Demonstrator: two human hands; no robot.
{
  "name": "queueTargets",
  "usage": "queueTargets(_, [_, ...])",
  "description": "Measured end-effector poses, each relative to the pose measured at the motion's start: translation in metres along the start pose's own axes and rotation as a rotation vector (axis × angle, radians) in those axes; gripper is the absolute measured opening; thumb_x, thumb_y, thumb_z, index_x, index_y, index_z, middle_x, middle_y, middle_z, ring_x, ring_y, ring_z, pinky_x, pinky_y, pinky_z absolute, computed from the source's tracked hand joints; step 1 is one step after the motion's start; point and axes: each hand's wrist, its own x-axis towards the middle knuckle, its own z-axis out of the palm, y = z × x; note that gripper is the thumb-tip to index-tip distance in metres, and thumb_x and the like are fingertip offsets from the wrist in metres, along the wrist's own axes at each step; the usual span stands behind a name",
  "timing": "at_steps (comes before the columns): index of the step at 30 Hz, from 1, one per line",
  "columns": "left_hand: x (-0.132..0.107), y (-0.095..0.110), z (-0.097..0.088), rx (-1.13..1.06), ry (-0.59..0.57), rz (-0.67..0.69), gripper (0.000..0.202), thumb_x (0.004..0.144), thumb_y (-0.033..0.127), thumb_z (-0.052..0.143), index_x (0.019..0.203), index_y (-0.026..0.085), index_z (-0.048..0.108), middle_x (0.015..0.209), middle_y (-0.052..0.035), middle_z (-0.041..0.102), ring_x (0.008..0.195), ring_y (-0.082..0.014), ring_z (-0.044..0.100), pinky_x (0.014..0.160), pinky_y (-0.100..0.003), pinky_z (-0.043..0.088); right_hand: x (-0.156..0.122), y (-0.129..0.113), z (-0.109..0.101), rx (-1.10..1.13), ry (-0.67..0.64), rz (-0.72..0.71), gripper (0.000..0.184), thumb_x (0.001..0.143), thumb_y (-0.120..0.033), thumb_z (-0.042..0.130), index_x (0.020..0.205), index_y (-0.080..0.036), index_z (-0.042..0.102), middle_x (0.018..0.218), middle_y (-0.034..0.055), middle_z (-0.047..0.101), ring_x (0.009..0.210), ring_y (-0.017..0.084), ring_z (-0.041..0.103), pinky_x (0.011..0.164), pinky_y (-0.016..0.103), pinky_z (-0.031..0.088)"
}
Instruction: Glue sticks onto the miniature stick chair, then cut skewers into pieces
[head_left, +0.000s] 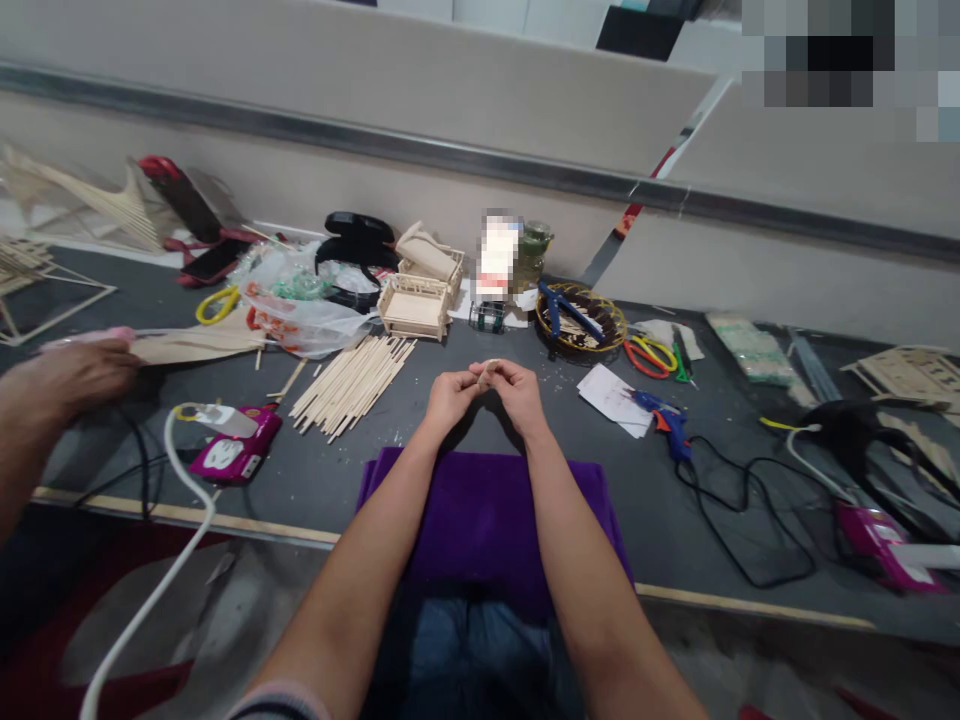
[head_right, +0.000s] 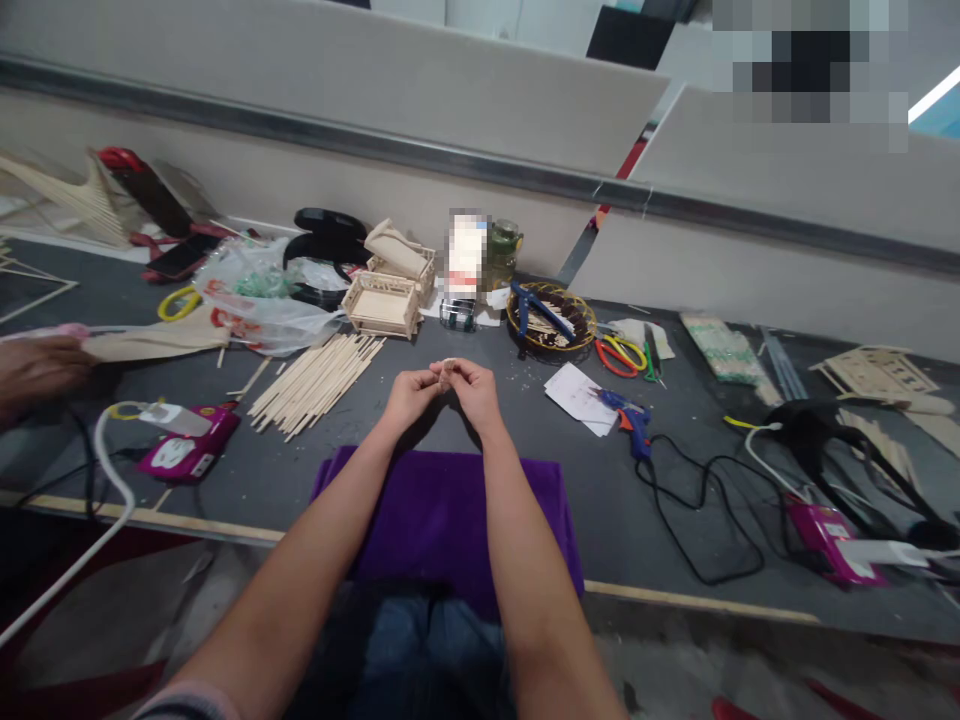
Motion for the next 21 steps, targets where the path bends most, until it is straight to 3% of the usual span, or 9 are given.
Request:
queueTargets(5, [0.001, -0.004, 0.001, -0.067, 0.01, 0.014, 0.031, 0.072, 0.043, 0.059, 0.059, 0.015, 0.057, 0.056, 0.0044, 0.04, 0.058, -0.0095, 0.038, 0.058, -0.022, 0.03, 0.0, 0.0, 0.003, -0.018, 0.032, 0.008, 0.016, 0.074, -0.037, 0.068, 0.08, -0.023, 0.074, 0.091, 0.0039, 0.076, 0.091, 0.021, 0.068, 0.091, 0.037, 0.05])
queueTargets(10, [-0.002, 0.0, 0.0, -0.092, 0.026, 0.044, 0.031, 0.072, 0.04, 0.057, 0.054, 0.016, 0.05, 0.055, 0.0047, 0.039, 0.058, -0.0094, 0.038, 0.059, -0.021, 0.03, -0.001, -0.003, 0.007, -0.028, 0.061, -0.005, 0.016, 0.074, -0.033, 0.066, 0.083, -0.023, 0.075, 0.093, 0.0032, 0.076, 0.095, 0.021, 0.068, 0.093, 0.037, 0.049])
queueTargets(15, [-0.002, 0.004, 0.0, -0.142, -0.022, 0.013, 0.03, 0.07, 0.04, 0.059, 0.054, 0.016, 0.051, 0.055, 0.0043, 0.043, 0.057, -0.0093, 0.038, 0.058, -0.022, 0.029, 0.001, -0.002, 0.007, -0.02, 0.056, 0.019, 0.015, 0.073, -0.03, 0.065, 0.082, -0.022, 0.075, 0.088, 0.0029, 0.077, 0.088, 0.02, 0.068, 0.088, 0.035, 0.051])
queueTargets(21, [-0.002, 0.006, 0.0, -0.14, -0.026, 0.032, 0.034, 0.07, 0.035, 0.061, 0.05, 0.017, 0.042, 0.052, 0.0058, 0.035, 0.055, -0.0082, 0.032, 0.056, -0.022, 0.026, 0.001, -0.003, 0.003, -0.021, 0.017, 0.03, 0.017, 0.073, -0.032, 0.065, 0.082, -0.021, 0.075, 0.09, 0.0038, 0.076, 0.088, 0.02, 0.068, 0.087, 0.035, 0.051])
